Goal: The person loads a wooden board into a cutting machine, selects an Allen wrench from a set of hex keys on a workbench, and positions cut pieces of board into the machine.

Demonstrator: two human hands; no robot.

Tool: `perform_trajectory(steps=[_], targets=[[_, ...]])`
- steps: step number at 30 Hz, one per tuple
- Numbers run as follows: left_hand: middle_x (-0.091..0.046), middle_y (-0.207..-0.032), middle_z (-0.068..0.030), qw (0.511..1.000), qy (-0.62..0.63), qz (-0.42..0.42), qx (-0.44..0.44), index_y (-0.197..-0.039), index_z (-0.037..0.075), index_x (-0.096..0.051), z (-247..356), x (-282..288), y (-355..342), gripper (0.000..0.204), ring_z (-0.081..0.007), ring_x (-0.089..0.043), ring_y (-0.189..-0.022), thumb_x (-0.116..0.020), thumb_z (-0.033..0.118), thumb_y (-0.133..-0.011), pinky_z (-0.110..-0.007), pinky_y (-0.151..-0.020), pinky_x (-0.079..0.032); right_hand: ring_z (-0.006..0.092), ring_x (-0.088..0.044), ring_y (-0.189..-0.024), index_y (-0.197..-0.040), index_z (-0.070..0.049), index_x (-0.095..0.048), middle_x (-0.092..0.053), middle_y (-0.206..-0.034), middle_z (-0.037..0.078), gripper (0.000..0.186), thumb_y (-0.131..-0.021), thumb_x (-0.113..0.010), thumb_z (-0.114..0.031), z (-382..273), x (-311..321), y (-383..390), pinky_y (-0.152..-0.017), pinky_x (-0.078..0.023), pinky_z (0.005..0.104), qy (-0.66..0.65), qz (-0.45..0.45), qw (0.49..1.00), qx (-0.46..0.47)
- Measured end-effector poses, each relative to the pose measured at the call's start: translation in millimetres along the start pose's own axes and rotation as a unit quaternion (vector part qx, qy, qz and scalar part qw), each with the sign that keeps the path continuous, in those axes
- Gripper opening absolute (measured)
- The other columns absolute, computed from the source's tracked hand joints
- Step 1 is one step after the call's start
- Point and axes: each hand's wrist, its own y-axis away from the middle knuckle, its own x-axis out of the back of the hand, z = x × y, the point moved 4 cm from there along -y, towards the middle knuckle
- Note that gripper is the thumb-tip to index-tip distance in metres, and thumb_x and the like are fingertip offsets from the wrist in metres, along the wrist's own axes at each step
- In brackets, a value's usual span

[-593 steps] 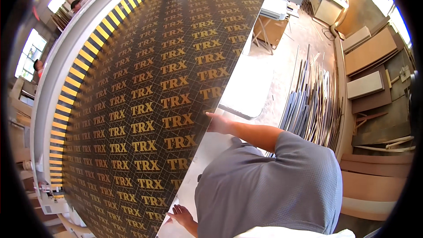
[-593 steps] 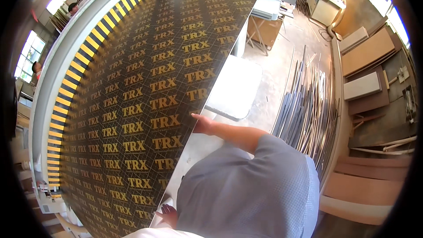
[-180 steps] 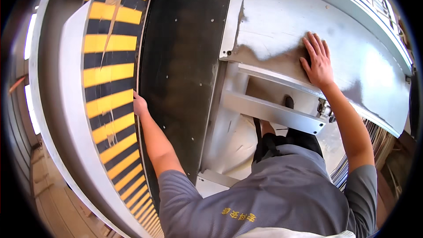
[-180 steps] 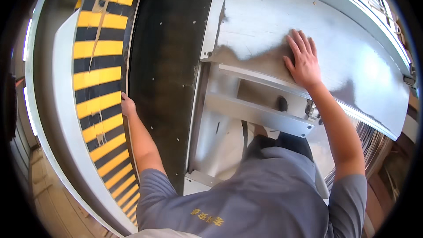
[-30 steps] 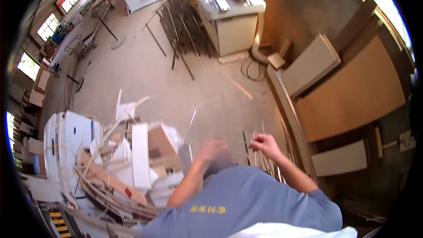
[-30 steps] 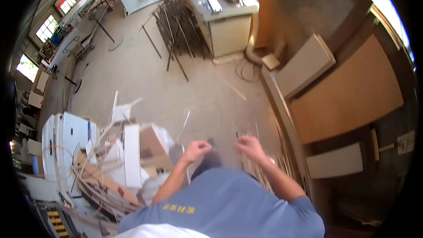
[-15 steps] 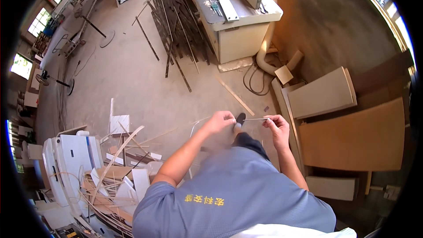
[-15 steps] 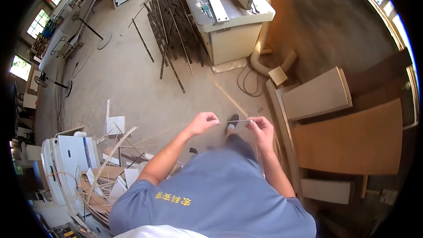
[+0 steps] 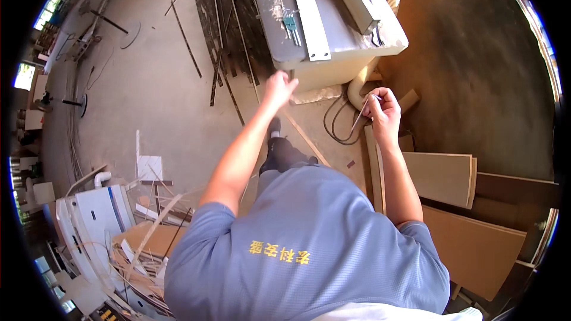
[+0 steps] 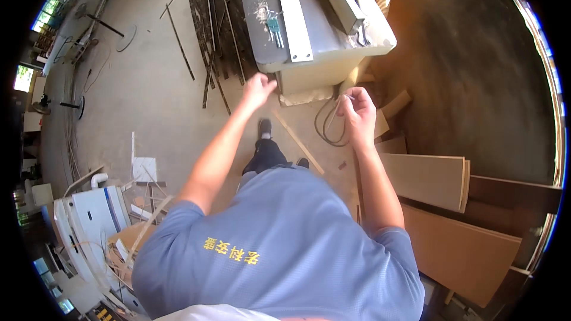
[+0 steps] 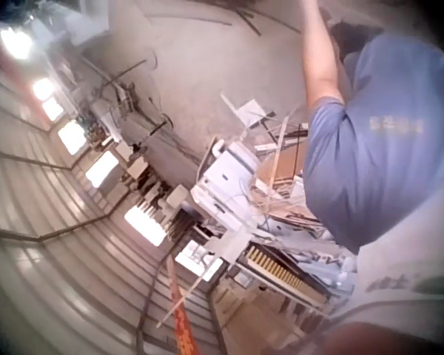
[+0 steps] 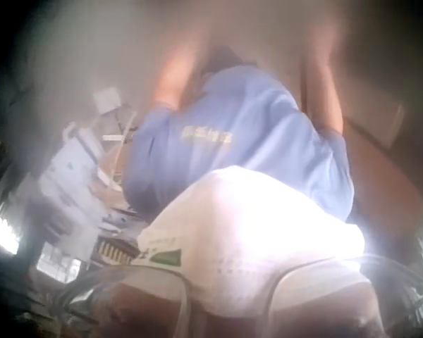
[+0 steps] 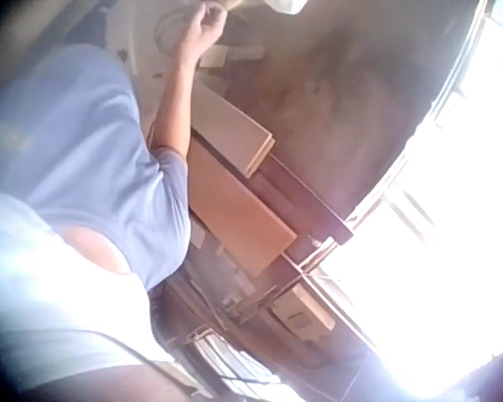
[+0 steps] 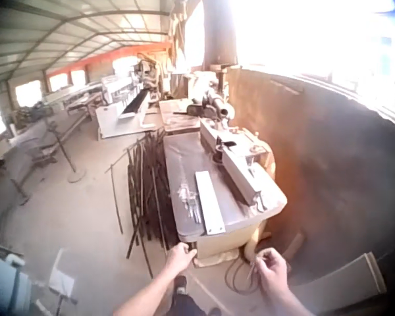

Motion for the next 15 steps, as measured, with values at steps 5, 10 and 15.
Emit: perform_trajectory(steps=[5,10,15], targets=[[-0.060,-0.132,-0.0252,0.988,-0.126,0.026,0.089,-0.130,-0.006,-0.055,15.6,16.5,-196.5,0.079,-0.0378,-0.062,-0.120,-0.068,0.058,-0.085,-0.044,-0.099,-0.053,0.0069,-0.058,-0.070,-0.100,-0.002,-0.059,-0.063,-0.083,0.001,0.003,-0.097,-0.061,-0.003,11.0,-51.1,-76.7,-0.068,-0.051,0.0230,0.041,0.019,0.999,-0.015],[-0.057,-0.135,-0.0270,0.977,-0.167,-0.080,0.108,-0.136,-0.011,-0.046,20.6,7.0,-279.8,0.087,-0.0358,-0.064,-0.119,-0.074,0.051,-0.082,-0.042,-0.097,-0.054,0.0065,-0.063,-0.077,-0.106,-0.001,-0.065,-0.068,-0.089,0.001,0.011,-0.095,-0.066,-0.004,6.9,-85.7,-125.8,-0.072,-0.053,0.0227,0.060,0.084,0.993,-0.054],[-0.064,-0.120,-0.0312,0.986,-0.101,-0.129,-0.018,-0.124,-0.011,-0.051,-9.1,14.9,-301.8,0.073,-0.0403,-0.067,-0.109,-0.078,0.031,-0.072,-0.041,-0.096,-0.054,0.0097,-0.066,-0.082,-0.109,0.001,-0.066,-0.070,-0.092,0.003,0.014,-0.096,-0.067,-0.004,-6.5,-105.0,-174.2,-0.076,-0.053,0.0237,0.070,0.145,0.987,-0.027]])
